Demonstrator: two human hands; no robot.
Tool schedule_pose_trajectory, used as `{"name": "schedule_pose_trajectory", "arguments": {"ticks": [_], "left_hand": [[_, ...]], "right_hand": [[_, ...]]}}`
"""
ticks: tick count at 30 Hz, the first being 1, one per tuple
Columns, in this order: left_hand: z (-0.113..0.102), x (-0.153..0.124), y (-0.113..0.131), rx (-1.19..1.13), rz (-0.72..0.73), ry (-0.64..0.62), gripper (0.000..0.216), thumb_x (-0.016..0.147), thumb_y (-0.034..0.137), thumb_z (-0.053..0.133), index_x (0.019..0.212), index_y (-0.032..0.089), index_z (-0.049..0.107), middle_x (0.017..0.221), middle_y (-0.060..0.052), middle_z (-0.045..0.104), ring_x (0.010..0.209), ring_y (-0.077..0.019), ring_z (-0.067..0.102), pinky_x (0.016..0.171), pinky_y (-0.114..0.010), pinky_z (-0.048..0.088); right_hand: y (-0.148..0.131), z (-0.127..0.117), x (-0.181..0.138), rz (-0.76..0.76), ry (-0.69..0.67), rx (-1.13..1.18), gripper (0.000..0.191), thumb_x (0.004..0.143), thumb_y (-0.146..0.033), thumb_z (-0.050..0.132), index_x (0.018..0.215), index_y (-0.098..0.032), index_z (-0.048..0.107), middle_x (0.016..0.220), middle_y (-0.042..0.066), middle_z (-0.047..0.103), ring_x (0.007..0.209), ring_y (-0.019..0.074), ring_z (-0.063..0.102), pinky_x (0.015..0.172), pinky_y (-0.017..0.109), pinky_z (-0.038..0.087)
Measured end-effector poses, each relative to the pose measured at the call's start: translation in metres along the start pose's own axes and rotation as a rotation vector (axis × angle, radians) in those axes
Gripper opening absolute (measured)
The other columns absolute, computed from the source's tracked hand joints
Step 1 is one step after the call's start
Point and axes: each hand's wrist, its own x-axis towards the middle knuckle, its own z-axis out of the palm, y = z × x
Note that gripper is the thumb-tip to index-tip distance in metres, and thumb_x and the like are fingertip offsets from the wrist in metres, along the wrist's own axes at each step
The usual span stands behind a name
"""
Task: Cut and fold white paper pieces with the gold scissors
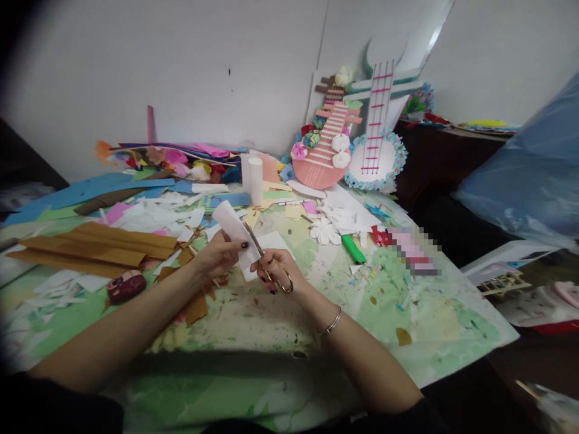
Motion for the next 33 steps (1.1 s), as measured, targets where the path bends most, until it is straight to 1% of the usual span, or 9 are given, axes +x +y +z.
{"name": "schedule_pose_trajectory", "arguments": {"ticks": [6, 9, 13, 17, 21, 24, 29, 33], "left_hand": [[-0.0026, 0.0003, 0.0014, 0.047, 0.005, -0.005, 0.028, 0.056, 0.012, 0.079, 0.080, 0.010, 0.067, 0.076, -0.008, 0.071, 0.065, -0.0180, 0.064, 0.061, -0.028, 0.052], [-0.0032, 0.0004, 0.0025, 0.051, 0.016, -0.013, 0.026, 0.056, 0.011, 0.079, 0.078, 0.010, 0.067, 0.073, -0.008, 0.071, 0.063, -0.0182, 0.064, 0.060, -0.028, 0.052], [0.0002, -0.0012, 0.0027, 0.053, 0.001, -0.012, 0.032, 0.053, 0.010, 0.080, 0.081, 0.010, 0.067, 0.076, -0.007, 0.071, 0.064, -0.0175, 0.064, 0.059, -0.027, 0.051], [0.0037, -0.0026, 0.0000, 0.069, -0.015, 0.005, 0.038, 0.048, 0.007, 0.081, 0.083, 0.011, 0.066, 0.073, -0.004, 0.070, 0.066, -0.0151, 0.064, 0.063, -0.024, 0.051], [0.0014, -0.0015, -0.0038, 0.103, 0.004, 0.013, 0.040, 0.048, 0.008, 0.082, 0.084, 0.011, 0.066, 0.075, -0.003, 0.070, 0.068, -0.0143, 0.063, 0.066, -0.024, 0.050], [-0.0010, -0.0007, -0.0053, 0.131, 0.008, 0.000, 0.038, 0.049, 0.009, 0.082, 0.084, 0.011, 0.067, 0.077, -0.003, 0.071, 0.070, -0.0150, 0.064, 0.065, -0.023, 0.050], [-0.0005, -0.0008, -0.0058, 0.165, -0.007, -0.017, 0.035, 0.051, 0.012, 0.082, 0.083, 0.010, 0.068, 0.079, -0.005, 0.072, 0.071, -0.0172, 0.065, 0.064, -0.024, 0.051], [0.0014, -0.0013, -0.0050, 0.149, -0.020, -0.017, 0.036, 0.050, 0.013, 0.082, 0.083, 0.010, 0.068, 0.079, -0.007, 0.072, 0.070, -0.0185, 0.066, 0.064, -0.026, 0.051]], "right_hand": [[-0.0020, 0.0057, -0.0009, 0.012, 0.046, 0.013, 0.061, 0.059, -0.070, 0.066, 0.072, -0.011, 0.057, 0.044, -0.009, 0.039, 0.026, 0.0010, 0.025, 0.027, 0.017, 0.019], [-0.0028, 0.0078, -0.0015, 0.024, 0.051, 0.012, 0.061, 0.060, -0.070, 0.065, 0.072, -0.011, 0.057, 0.043, -0.009, 0.038, 0.026, 0.0006, 0.023, 0.027, 0.017, 0.019], [-0.0029, 0.0087, -0.0013, 0.038, 0.061, -0.009, 0.060, 0.062, -0.073, 0.062, 0.070, -0.014, 0.050, 0.044, -0.009, 0.037, 0.027, 0.0014, 0.025, 0.027, 0.017, 0.021], [-0.0026, 0.0088, -0.0001, 0.045, 0.042, 0.013, 0.062, 0.061, -0.074, 0.060, 0.084, -0.020, 0.041, 0.045, -0.012, 0.036, 0.030, 0.0032, 0.028, 0.029, 0.015, 0.025], [-0.0026, 0.0096, 0.0006, 0.027, 0.038, 0.048, 0.063, 0.064, -0.073, 0.059, 0.094, -0.025, 0.033, 0.047, -0.013, 0.041, 0.030, 0.0042, 0.030, 0.029, 0.014, 0.028], [-0.0020, 0.0103, 0.0009, -0.005, 0.024, 0.040, 0.063, 0.066, -0.074, 0.056, 0.098, -0.025, 0.032, 0.049, -0.012, 0.044, 0.030, 0.0052, 0.033, 0.029, 0.015, 0.030], [0.0008, 0.0089, 0.0020, -0.047, -0.017, 0.031, 0.062, 0.070, -0.074, 0.051, 0.100, -0.024, 0.033, 0.049, -0.011, 0.046, 0.030, 0.0061, 0.034, 0.030, 0.017, 0.032], [0.0020, 0.0060, 0.0029, -0.044, -0.008, -0.004, 0.058, 0.071, -0.072, 0.054, 0.098, -0.023, 0.036, 0.050, -0.011, 0.045, 0.030, 0.0053, 0.035, 0.030, 0.016, 0.031]]}}
